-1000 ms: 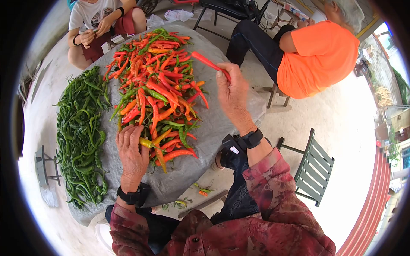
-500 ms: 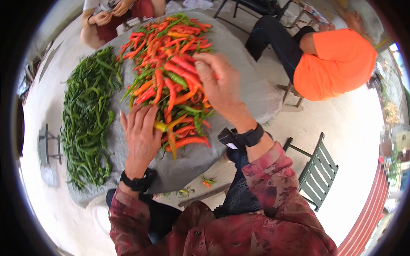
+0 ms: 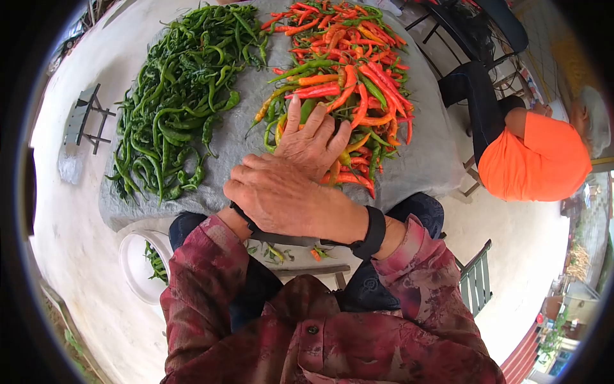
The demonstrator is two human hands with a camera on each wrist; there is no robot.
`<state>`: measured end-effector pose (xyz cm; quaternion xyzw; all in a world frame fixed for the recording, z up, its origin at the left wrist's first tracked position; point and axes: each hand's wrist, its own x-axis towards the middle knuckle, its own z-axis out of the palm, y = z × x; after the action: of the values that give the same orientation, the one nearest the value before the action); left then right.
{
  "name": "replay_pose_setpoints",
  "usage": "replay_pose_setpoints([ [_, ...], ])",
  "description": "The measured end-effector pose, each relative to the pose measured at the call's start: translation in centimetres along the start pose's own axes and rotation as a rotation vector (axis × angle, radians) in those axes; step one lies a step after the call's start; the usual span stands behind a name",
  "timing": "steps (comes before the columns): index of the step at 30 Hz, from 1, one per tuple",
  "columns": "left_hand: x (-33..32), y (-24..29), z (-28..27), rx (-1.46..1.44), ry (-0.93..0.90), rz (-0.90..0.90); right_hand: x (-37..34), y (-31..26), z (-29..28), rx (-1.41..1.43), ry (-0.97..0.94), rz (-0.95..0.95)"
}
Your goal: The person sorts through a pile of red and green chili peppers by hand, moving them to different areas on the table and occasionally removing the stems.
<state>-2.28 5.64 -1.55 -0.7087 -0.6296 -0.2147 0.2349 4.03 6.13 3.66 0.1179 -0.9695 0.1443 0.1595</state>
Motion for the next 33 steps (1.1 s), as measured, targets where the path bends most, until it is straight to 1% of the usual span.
replay_pose_setpoints([
  [2, -0.2, 0.0, 0.1, 0.044, 0.009, 0.029, 1.2, 0.6, 0.1, 0.371, -0.087, -0.029],
  [3, -0.3, 0.2, 0.3, 0.041, 0.018, 0.021, 1.8, 0.7, 0.3, 0.365, -0.099, -0.031],
  [5, -0.2, 0.7, 0.7, 0.104, -0.007, 0.045, 3.0, 0.6, 1.1, 0.633, -0.303, 0.062],
  [6, -0.2, 0.9, 0.9, 0.098, 0.005, 0.045, 3.3, 0.4, 1.6, 0.622, -0.309, 0.07],
  [8, -0.1, 0.9, 1.1, 0.087, 0.062, 0.032, 3.8, 0.3, 2.4, 0.618, -0.351, -0.072],
  [9, -0.2, 1.1, 1.1, 0.079, 0.08, 0.038, 4.2, 0.0, 2.1, 0.601, -0.353, -0.061],
  [11, -0.5, 1.6, 0.8, 0.08, 0.006, 0.073, 5.0, -0.5, 1.2, 0.568, -0.558, 0.022],
  [12, -0.5, 1.7, 0.7, 0.075, -0.033, 0.085, 4.7, -0.5, 1.4, 0.607, -0.499, 0.003],
  [13, -0.4, 1.6, 0.8, 0.069, -0.019, 0.089, 4.5, -0.4, 1.9, 0.594, -0.501, 0.014],
  [15, -0.3, 1.3, 0.8, 0.033, 0.001, 0.07, 4.6, -0.5, 3.1, 0.636, -0.259, -0.122],
  [16, -0.2, 1.1, 1.0, 0.023, 0.062, 0.079, 4.5, -0.7, 3.6, 0.695, -0.192, -0.159],
  [17, -0.1, 1.1, 1.0, 0.02, 0.07, 0.089, 4.5, -0.9, 3.7, 0.684, -0.187, -0.152],
  [19, -0.2, 1.5, 0.7, 0.057, 0.022, 0.077, 4.5, -1.3, 3.6, 0.73, -0.21, -0.156],
  [21, -0.3, 1.6, 0.6, 0.06, 0.0, 0.111, 4.5, -1.4, 2.7, 0.699, -0.179, -0.169],
  [23, -0.4, 1.5, 0.7, 0.025, -0.012, 0.093, 4.3, -1.5, 1.9, 0.573, -0.329, -0.066],
  [24, -0.4, 1.3, 0.8, 0.008, -0.015, 0.089, 3.9, -1.5, 2.2, 0.573, -0.243, -0.064],
  [25, -0.4, 1.2, 0.9, 0.003, -0.014, 0.092, 3.7, -1.4, 2.7, 0.571, -0.242, -0.057],
  [27, -0.4, 1.1, 0.9, -0.026, 0.005, 0.091, 3.9, -1.3, 3.8, 0.654, 0.084, -0.22],
  [28, -0.4, 1.2, 0.7, -0.044, -0.005, 0.076, 3.9, -1.3, 4.3, 0.65, 0.088, -0.215],
  [30, -0.4, 1.5, 0.6, -0.04, -0.015, 0.078, 4.0, -1.4, 4.8, 0.748, -0.027, -0.257],
  [31, -0.4, 1.7, 0.5, -0.032, -0.024, 0.074, 3.9, -1.6, 4.7, 0.74, -0.022, -0.252],
  [33, -0.4, 1.6, 0.3, -0.032, -0.036, 0.09, 3.9, -1.8, 4.3, 0.657, -0.142, -0.236],
])
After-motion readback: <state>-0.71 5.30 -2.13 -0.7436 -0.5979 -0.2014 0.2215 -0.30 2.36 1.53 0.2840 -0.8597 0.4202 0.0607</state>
